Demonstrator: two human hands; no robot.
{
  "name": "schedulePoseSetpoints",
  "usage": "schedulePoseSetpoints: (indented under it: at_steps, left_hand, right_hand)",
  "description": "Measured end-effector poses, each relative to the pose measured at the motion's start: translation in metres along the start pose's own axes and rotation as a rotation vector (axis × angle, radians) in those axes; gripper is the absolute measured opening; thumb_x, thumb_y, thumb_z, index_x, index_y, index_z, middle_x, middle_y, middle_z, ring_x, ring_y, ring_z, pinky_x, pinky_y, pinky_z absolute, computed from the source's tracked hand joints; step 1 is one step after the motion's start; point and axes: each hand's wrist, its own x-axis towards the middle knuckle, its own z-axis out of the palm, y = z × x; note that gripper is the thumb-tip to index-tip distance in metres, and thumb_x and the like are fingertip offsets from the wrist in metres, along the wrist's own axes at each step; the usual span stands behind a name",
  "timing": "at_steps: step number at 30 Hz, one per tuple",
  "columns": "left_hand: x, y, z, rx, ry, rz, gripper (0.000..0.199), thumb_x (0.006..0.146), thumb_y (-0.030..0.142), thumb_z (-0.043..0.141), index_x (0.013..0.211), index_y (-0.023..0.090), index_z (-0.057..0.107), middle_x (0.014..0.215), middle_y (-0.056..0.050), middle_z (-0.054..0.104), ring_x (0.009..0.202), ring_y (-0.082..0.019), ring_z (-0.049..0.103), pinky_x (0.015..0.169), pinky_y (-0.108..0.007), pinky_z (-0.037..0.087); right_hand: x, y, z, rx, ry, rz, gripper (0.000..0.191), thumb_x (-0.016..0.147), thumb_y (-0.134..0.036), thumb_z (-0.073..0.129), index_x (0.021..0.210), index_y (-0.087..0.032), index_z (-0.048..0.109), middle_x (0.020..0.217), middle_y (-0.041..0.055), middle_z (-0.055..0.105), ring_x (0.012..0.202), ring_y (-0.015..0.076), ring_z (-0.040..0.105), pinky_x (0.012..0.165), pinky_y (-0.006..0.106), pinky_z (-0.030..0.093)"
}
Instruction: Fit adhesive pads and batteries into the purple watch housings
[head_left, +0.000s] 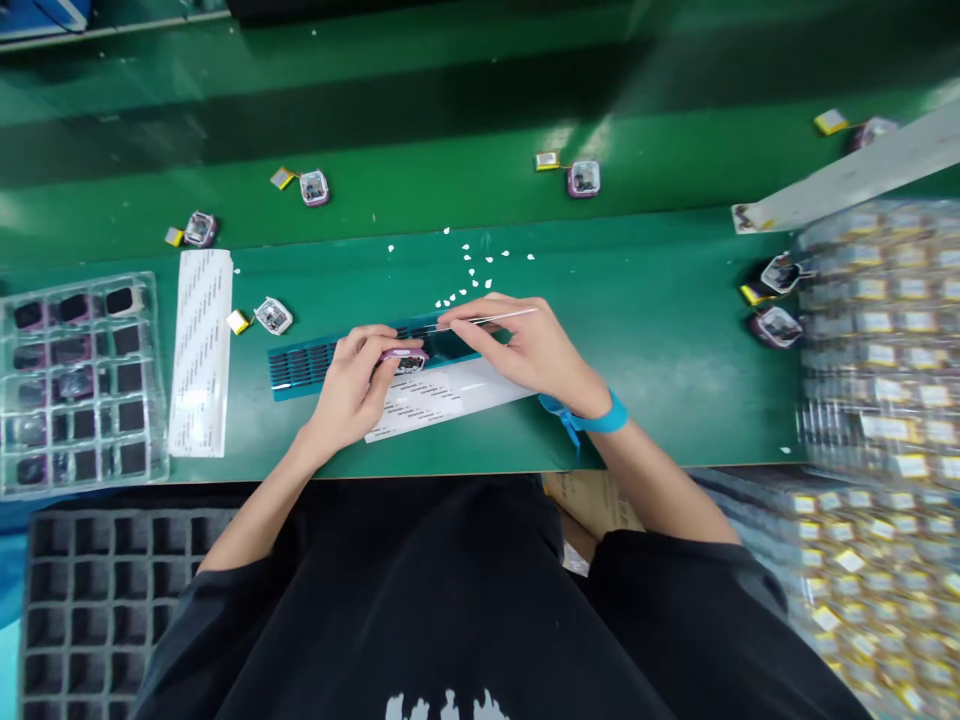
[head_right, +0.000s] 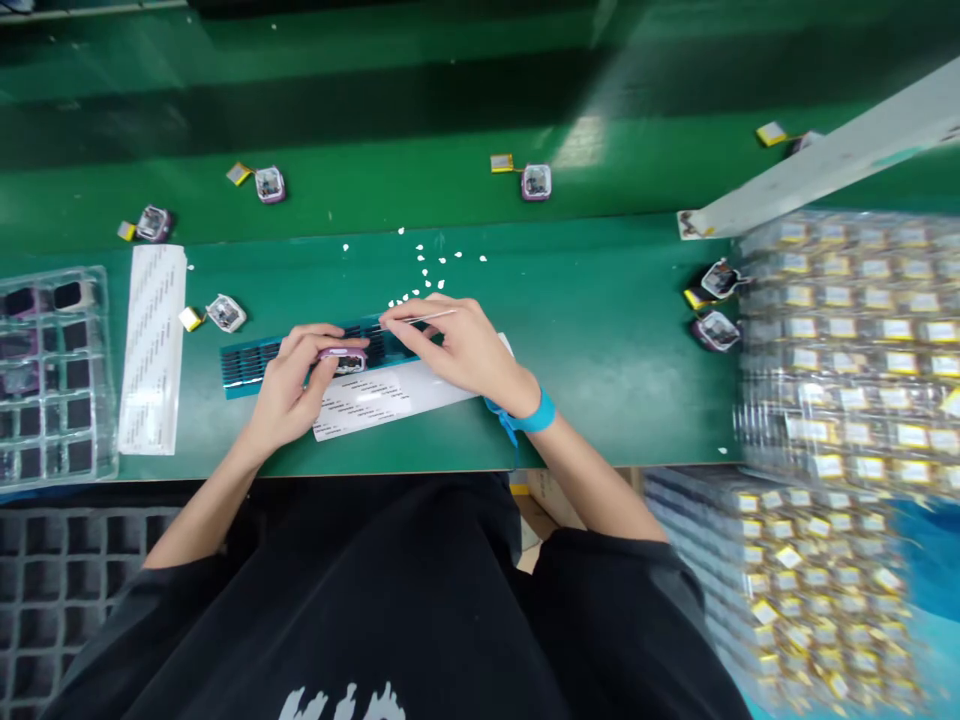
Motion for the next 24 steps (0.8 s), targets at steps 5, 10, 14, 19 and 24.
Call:
schedulePoseSetpoints:
  at_steps: [5, 10, 14, 19, 24]
  left_hand:
    - [0.005, -0.02, 0.01, 0.049, -0.145, 0.064, 0.03, 0.107, 0.021, 0.039, 0.127, 0.019, 0.061, 0.132, -0.009, 0.07, 0.131, -0.025, 0.055, 0.112, -0.049, 0.048]
    - [0.003, -0.026, 0.016, 0.042, -0.125, 0.103, 0.03, 0.107, 0.021, 0.039, 0.129, 0.019, 0.059, 0.133, -0.009, 0.069, 0.131, -0.025, 0.055, 0.114, -0.049, 0.047]
    - [0.003, -0.027, 0.018, 0.029, -0.109, 0.104, 0.031, 0.107, 0.021, 0.039, 0.129, 0.019, 0.06, 0.131, -0.01, 0.069, 0.131, -0.025, 0.054, 0.114, -0.051, 0.047]
    - [0.005, -0.032, 0.02, 0.055, -0.132, 0.118, 0.028, 0.106, 0.021, 0.04, 0.121, 0.02, 0.064, 0.13, -0.01, 0.07, 0.132, -0.026, 0.054, 0.118, -0.052, 0.042]
    - [0.002, -0.021, 0.016, 0.029, -0.114, 0.162, 0.025, 0.104, 0.021, 0.042, 0.114, 0.022, 0.066, 0.128, -0.009, 0.072, 0.132, -0.025, 0.057, 0.121, -0.056, 0.037]
  right_hand:
    - [0.006, 0.022, 0.01, 0.038, -0.027, 0.073, 0.028, 0.101, -0.034, 0.056, 0.092, -0.021, 0.079, 0.108, 0.0062, 0.08, 0.097, 0.0212, 0.074, 0.078, 0.035, 0.058]
    - [0.007, 0.026, 0.009, 0.116, -0.042, 0.116, 0.03, 0.101, -0.036, 0.057, 0.083, -0.022, 0.077, 0.107, 0.006, 0.08, 0.096, 0.021, 0.075, 0.079, 0.035, 0.057]
    - [0.006, 0.033, 0.014, 0.124, -0.004, 0.071, 0.039, 0.1, -0.037, 0.059, 0.066, -0.023, 0.071, 0.105, 0.0054, 0.081, 0.092, 0.0199, 0.075, 0.077, 0.034, 0.058]
    - [0.002, 0.039, 0.023, -0.132, 0.003, -0.146, 0.023, 0.102, -0.027, 0.056, 0.111, -0.026, 0.077, 0.108, 0.0026, 0.081, 0.088, 0.0183, 0.073, 0.078, 0.036, 0.059]
    - [0.012, 0.018, 0.009, -0.265, 0.259, -0.26, 0.026, 0.102, -0.025, 0.058, 0.122, -0.03, 0.073, 0.121, 0.0019, 0.077, 0.077, 0.0161, 0.07, 0.075, 0.036, 0.058]
